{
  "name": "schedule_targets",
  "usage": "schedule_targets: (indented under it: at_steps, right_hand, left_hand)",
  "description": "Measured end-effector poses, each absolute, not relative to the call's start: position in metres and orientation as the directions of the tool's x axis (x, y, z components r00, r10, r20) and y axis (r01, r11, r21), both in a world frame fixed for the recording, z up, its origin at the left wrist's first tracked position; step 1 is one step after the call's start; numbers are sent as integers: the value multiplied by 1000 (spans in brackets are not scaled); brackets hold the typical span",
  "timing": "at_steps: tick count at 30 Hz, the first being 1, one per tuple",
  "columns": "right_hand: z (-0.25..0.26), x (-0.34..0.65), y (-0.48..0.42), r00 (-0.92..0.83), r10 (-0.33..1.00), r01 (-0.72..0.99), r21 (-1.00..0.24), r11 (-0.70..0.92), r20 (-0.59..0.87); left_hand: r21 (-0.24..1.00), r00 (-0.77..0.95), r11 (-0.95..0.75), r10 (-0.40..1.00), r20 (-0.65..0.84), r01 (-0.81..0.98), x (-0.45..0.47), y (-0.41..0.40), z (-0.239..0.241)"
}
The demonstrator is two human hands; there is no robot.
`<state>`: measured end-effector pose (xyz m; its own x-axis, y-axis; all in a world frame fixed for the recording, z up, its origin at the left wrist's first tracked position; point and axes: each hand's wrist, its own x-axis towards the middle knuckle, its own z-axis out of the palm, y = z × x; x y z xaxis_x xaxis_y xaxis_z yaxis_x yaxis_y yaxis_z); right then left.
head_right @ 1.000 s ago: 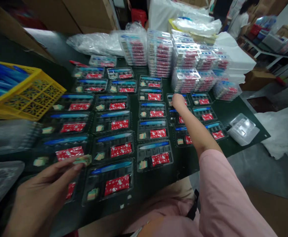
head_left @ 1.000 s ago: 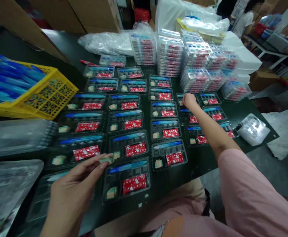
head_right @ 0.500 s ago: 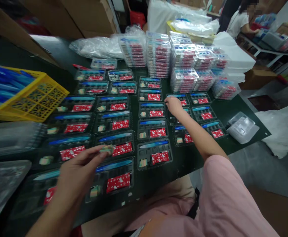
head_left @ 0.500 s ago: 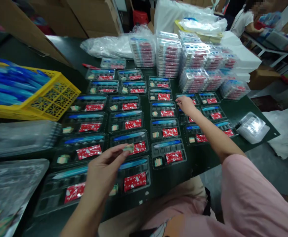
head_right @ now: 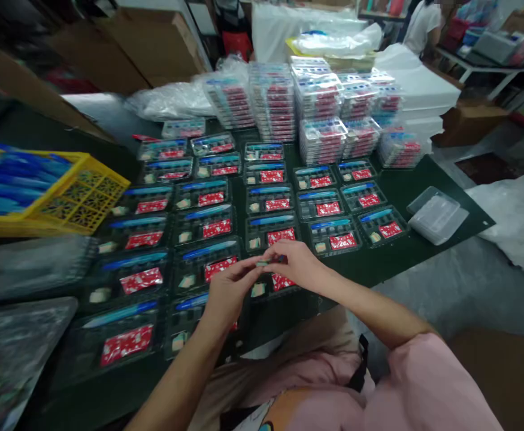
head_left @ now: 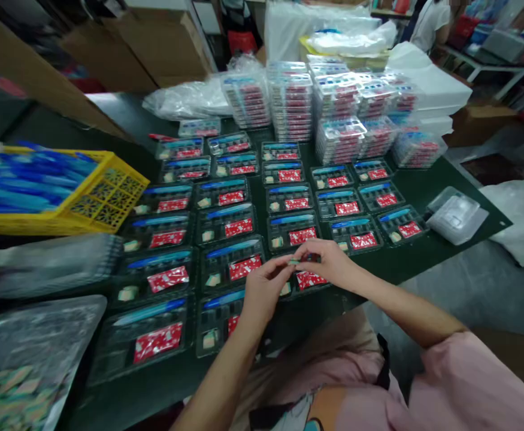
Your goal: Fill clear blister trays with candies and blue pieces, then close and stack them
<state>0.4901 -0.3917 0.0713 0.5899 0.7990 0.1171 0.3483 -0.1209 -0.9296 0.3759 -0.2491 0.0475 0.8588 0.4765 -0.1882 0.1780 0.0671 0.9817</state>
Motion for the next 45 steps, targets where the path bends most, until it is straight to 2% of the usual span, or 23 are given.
schedule_targets:
  at_steps: [8,13,15,21,24,31,38,45]
  right_hand:
    - [64,456,-456,687,726,266,-940,-214,29]
    - [58,454,-476,709,705,236,-936,-263,-20]
    - [57,468,-480,716,697,202,-941,-272,-48]
    - [51,552,-468,848,523,268,-918,-291,82]
    - [43,588,-446,867,480,341,-861,-378,132]
    - [26,616,-396,919,392,307,-697,-648,40]
    - [22,613,-386,924,380,332,-540,-773,24]
    - [27,612,-384,894,448,425,-356,-833,18]
  left_hand:
    - [977,924,-105,357,-137,186,363,-303,39]
    - [977,928,10,312,-205,213,365,-323,25]
    - [982,932,11,311,-184,190,363,-324,24]
    - [988,927,-130,373,-31,86,346,-311,32]
    - [984,923,-168,384,6,63,335,-307,32]
    - [979,908,-194,419,22,66,321,-298,32]
    - [974,899,-219,435,53,49,317,-287,32]
    - [970,896,-239,439,68,43,318,-282,33]
